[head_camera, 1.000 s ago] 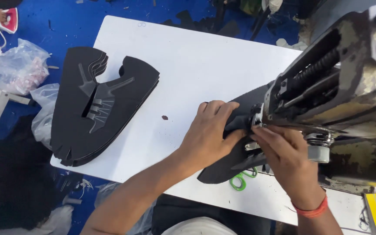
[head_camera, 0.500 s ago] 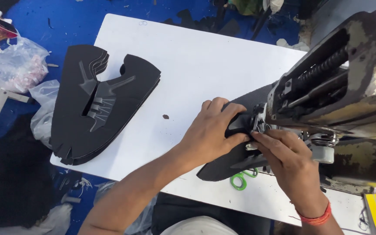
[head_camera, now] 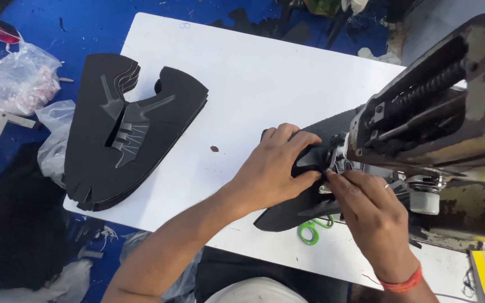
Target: Stitching together black shoe upper components using an industrial sewing machine.
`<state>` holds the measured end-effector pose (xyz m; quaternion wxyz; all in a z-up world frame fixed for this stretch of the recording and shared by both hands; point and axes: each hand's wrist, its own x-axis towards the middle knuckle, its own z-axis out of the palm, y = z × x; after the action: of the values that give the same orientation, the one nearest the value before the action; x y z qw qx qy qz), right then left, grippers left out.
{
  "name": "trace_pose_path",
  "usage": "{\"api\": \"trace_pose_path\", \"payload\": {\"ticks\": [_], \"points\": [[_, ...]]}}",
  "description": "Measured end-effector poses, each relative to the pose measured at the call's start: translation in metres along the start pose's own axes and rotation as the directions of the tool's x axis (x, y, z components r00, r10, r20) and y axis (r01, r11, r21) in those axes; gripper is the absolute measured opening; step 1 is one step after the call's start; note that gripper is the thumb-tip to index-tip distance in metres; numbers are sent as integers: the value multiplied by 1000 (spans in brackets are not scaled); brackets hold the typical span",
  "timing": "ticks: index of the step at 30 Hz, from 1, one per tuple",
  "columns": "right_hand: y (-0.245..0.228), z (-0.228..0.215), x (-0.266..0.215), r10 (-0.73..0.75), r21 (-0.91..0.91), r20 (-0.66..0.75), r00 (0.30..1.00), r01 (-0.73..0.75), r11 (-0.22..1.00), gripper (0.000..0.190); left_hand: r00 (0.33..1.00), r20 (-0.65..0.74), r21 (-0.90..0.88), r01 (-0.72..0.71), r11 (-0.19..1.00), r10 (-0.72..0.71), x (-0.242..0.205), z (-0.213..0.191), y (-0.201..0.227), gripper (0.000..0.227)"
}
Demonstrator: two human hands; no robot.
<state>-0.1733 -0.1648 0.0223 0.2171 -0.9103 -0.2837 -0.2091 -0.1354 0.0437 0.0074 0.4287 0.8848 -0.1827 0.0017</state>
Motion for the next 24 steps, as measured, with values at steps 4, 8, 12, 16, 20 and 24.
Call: {"api": "trace_pose_path", "payload": {"ticks": [4,8,12,16,20,24], "points": [[-2,-11,9,30,35,104,994,-34,999,37,999,23,5,43,999,-43,2,0,1,55],[-1,-9,8,2,-4,133,991,-2,1000,38,998,25,6,55,998,-55,1,0,1,53],[-1,-5,7,-58,-64,122,991,66,996,35,1000,11,-8,28,1000,-28,-1,-2,-1,51],[8,5,2,-137,-79,54,989,141,987,31,1000,8,-26,17,1000,-16,0,-1,-3,49],[14,13,-2,-185,-87,-6,983,184,979,27,1000,9,-41,22,999,-22,-1,-2,-4,48],[17,16,-2,-201,-94,-58,978,195,976,24,1000,1,-42,2,999,-2,-1,-2,-4,46]]}}
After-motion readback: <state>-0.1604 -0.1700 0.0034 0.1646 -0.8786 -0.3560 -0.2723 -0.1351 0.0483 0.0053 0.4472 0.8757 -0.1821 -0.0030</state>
